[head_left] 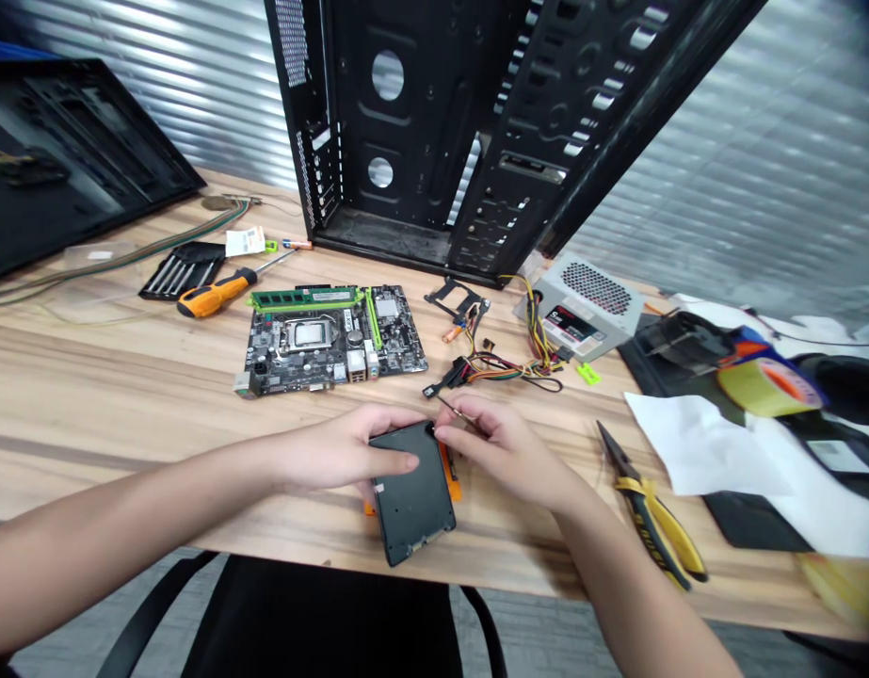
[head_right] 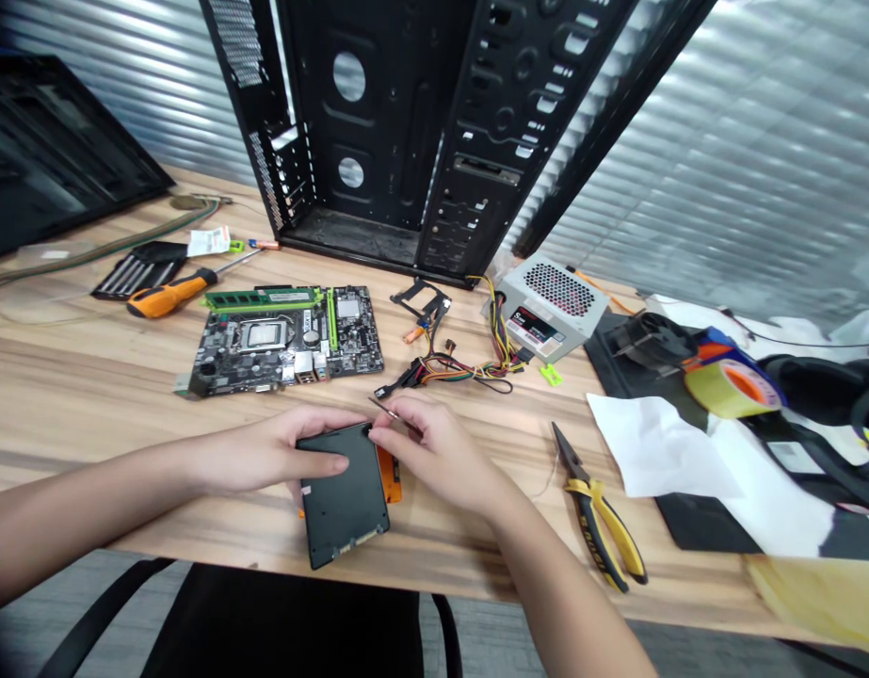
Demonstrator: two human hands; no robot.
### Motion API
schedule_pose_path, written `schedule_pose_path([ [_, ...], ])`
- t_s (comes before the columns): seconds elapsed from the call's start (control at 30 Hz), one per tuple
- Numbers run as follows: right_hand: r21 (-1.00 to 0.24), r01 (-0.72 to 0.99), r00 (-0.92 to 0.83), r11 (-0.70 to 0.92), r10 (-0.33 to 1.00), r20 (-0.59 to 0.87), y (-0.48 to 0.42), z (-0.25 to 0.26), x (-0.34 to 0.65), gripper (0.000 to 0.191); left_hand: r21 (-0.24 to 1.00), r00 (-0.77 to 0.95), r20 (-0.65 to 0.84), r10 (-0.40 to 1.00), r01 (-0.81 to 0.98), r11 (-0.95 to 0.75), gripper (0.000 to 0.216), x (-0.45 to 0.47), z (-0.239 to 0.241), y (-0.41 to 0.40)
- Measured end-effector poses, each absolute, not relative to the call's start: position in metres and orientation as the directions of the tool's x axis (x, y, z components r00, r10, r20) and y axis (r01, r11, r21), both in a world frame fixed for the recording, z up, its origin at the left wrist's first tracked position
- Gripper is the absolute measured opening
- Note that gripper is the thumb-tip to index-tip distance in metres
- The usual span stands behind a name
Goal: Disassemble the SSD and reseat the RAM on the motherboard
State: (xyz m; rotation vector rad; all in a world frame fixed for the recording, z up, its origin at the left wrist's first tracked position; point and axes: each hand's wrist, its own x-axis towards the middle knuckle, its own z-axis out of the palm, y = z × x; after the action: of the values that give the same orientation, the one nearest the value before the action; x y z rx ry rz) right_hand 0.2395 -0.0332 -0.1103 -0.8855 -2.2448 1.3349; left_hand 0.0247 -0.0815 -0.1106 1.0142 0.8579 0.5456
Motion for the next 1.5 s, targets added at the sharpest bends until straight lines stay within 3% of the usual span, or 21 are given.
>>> schedule_pose_path([
  [0.27, -0.827, 0.331, -0.715, 0.454, 0.693, 0.094, -0.0356, -0.1074, 0.2403, 0.013, 0.880, 0.525, -0.411, 0.745, 0.017, 0.474, 0.055, 0.0261, -0.1073, -0.0835],
  [0.57, -0.801, 0.414, -0.687, 0.433, 0.725, 0.038, -0.0404, -0.1047, 0.2430, 0.018, 0.894, 0.541, -0.399, 0.740, 0.051, 0.444, 0.061, 0.0250, -0.1061, -0.0862],
  [0.73, -0.833, 0.424, -0.671, 0.355, 0.741, -0.025, -0.0398, -0.1041, 0.2445, 0.020, 0.912, 0.592, -0.373, 0.714, 0.094, 0.399, 0.065, 0.0235, -0.1094, -0.0839],
  [0.93, -0.934, 0.341, -0.665, 0.112, 0.731, -0.155, -0.0373, -0.1085, 0.2442, 0.023, 0.926, 0.641, -0.346, 0.685, 0.113, 0.361, 0.067, 0.0220, -0.1111, -0.0833],
  [1.1, -0.961, 0.273, -0.665, 0.036, 0.729, -0.162, -0.0373, -0.1113, 0.2429, 0.021, 0.923, 0.641, -0.353, 0.682, 0.118, 0.367, 0.067, 0.0221, -0.1089, -0.0843],
  [1.33, -0.964, 0.261, -0.668, 0.042, 0.729, -0.149, -0.0388, -0.1111, 0.2411, 0.020, 0.904, 0.612, -0.394, 0.686, 0.122, 0.410, 0.069, 0.0228, -0.1055, -0.0844],
  [1.5, -0.925, 0.335, -0.665, 0.180, 0.740, -0.097, -0.0407, -0.1107, 0.2413, 0.021, 0.897, 0.587, -0.400, 0.703, 0.094, 0.432, 0.070, 0.0240, -0.1052, -0.0846],
])
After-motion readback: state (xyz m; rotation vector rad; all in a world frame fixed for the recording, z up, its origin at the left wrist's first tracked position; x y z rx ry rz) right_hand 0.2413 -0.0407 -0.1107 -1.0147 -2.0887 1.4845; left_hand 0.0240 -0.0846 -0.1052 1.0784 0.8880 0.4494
